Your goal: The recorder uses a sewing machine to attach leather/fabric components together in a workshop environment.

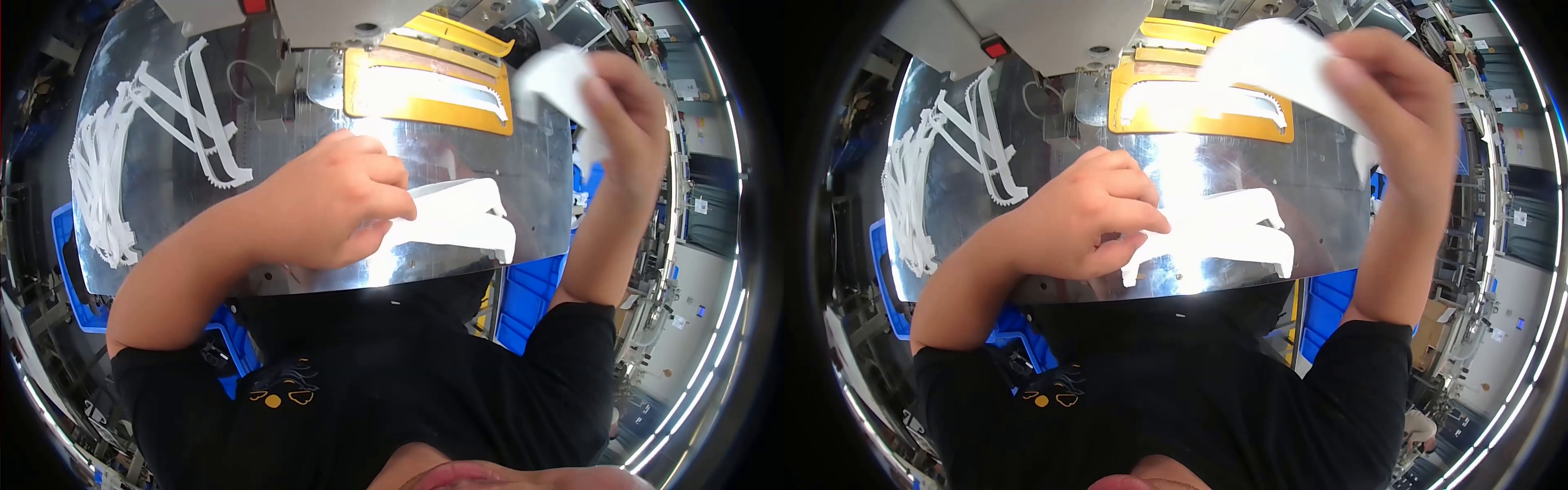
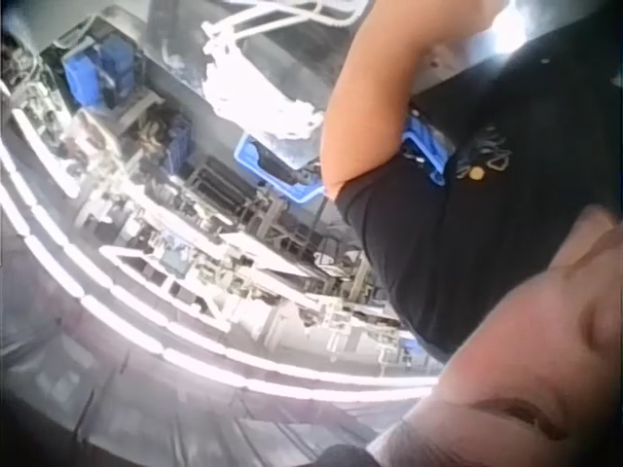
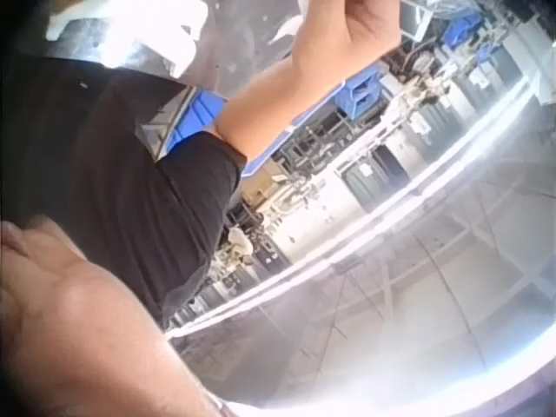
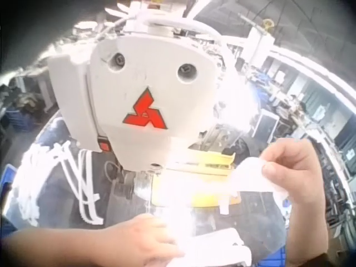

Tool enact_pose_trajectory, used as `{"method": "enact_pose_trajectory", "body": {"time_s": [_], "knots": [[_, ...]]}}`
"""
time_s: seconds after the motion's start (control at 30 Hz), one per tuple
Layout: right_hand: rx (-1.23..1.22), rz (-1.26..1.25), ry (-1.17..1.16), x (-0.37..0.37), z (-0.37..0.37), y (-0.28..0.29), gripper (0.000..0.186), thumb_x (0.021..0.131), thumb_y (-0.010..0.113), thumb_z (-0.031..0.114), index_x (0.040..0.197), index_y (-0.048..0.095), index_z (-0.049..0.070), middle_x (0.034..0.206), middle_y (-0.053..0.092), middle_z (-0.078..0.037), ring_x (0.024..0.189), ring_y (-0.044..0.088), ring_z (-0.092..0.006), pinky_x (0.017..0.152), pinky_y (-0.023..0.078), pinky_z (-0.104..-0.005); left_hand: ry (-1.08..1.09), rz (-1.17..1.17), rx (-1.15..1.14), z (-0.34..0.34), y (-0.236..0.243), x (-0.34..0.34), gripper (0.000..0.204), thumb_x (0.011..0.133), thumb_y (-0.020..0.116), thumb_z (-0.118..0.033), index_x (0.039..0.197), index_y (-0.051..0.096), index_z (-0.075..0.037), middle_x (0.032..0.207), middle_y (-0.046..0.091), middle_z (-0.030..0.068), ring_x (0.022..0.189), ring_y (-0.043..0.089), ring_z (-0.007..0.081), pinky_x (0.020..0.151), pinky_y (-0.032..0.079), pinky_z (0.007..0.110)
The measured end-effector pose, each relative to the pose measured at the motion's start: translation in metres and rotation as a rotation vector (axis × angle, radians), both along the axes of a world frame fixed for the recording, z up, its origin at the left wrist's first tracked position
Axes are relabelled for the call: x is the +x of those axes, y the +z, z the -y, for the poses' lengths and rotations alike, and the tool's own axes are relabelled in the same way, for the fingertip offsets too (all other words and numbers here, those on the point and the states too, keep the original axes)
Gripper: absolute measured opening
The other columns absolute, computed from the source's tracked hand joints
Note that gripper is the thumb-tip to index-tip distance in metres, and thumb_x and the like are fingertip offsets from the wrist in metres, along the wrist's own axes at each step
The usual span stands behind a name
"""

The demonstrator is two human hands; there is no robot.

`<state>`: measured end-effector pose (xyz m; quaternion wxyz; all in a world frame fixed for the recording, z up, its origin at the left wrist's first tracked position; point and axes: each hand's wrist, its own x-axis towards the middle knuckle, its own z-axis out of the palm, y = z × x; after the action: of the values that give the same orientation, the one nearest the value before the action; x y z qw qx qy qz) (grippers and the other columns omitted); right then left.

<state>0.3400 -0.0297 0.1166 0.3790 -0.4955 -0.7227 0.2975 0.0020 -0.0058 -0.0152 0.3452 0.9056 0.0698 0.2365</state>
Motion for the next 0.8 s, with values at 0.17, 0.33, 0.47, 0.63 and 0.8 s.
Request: {"method": "enact_pose_trajectory", "body": {"time_s": [0.17, 0.33, 0.47, 0.63, 0.8], "knots": [[-0.184, 0.189, 0.116, -0.035, -0.063, -0.085, 0.023, 0.101, 0.079, 0.02, 0.109, 0.08, -0.001, 0.088, 0.073, -0.003, 0.08, 0.065, -0.0085, 0.072, 0.052, -0.027, 0.218, -0.023, 0.047, 0.001, 0.004, -0.003, 0.027, 0.088, 0.081, -0.021, 0.113, 0.08, -0.01, 0.099, 0.07, 0.0058, 0.099, 0.064, 0.0269, 0.09, 0.048, 0.041], [-0.236, 0.257, 0.027, -0.049, -0.068, -0.114, 0.02, 0.1, 0.081, 0.018, 0.104, 0.079, -0.001, 0.089, 0.076, -0.006, 0.083, 0.069, -0.0119, 0.077, 0.056, -0.03, 0.451, -0.165, 0.324, -0.005, 0.004, -0.003, 0.044, 0.09, 0.083, -0.037, 0.125, 0.079, -0.011, 0.093, 0.062, 0.0049, 0.093, 0.06, 0.0265, 0.088, 0.047, 0.042], [-0.23, 0.278, -0.016, -0.05, -0.066, -0.12, 0.021, 0.095, 0.082, 0.023, 0.105, 0.082, 0.003, 0.091, 0.08, -0.016, 0.084, 0.076, -0.0242, 0.08, 0.059, -0.0376, 0.559, -0.259, 0.422, -0.01, 0.004, -0.003, 0.058, 0.09, 0.082, -0.045, 0.138, 0.076, -0.013, 0.096, 0.057, 0.0045, 0.093, 0.057, 0.0264, 0.089, 0.047, 0.042], [-0.203, 0.357, -0.004, -0.055, -0.068, -0.114, 0.022, 0.094, 0.082, 0.024, 0.104, 0.083, 0.004, 0.094, 0.08, -0.018, 0.088, 0.078, -0.031, 0.082, 0.06, -0.0405, 0.638, -0.301, 0.403, -0.013, 0.0, -0.003, 0.065, 0.089, 0.082, -0.05, 0.141, 0.075, -0.012, 0.1, 0.058, 0.0061, 0.097, 0.057, 0.0274, 0.092, 0.048, 0.043], [-0.194, 0.383, 0.0, -0.058, -0.069, -0.112, 0.022, 0.093, 0.081, 0.023, 0.103, 0.083, 0.004, 0.096, 0.08, -0.019, 0.09, 0.078, -0.0345, 0.083, 0.06, -0.0417, 0.628, -0.336, 0.382, -0.015, -0.001, -0.005, 0.063, 0.088, 0.083, -0.051, 0.135, 0.077, -0.009, 0.102, 0.059, 0.0071, 0.099, 0.057, 0.0288, 0.094, 0.049, 0.043]]}}
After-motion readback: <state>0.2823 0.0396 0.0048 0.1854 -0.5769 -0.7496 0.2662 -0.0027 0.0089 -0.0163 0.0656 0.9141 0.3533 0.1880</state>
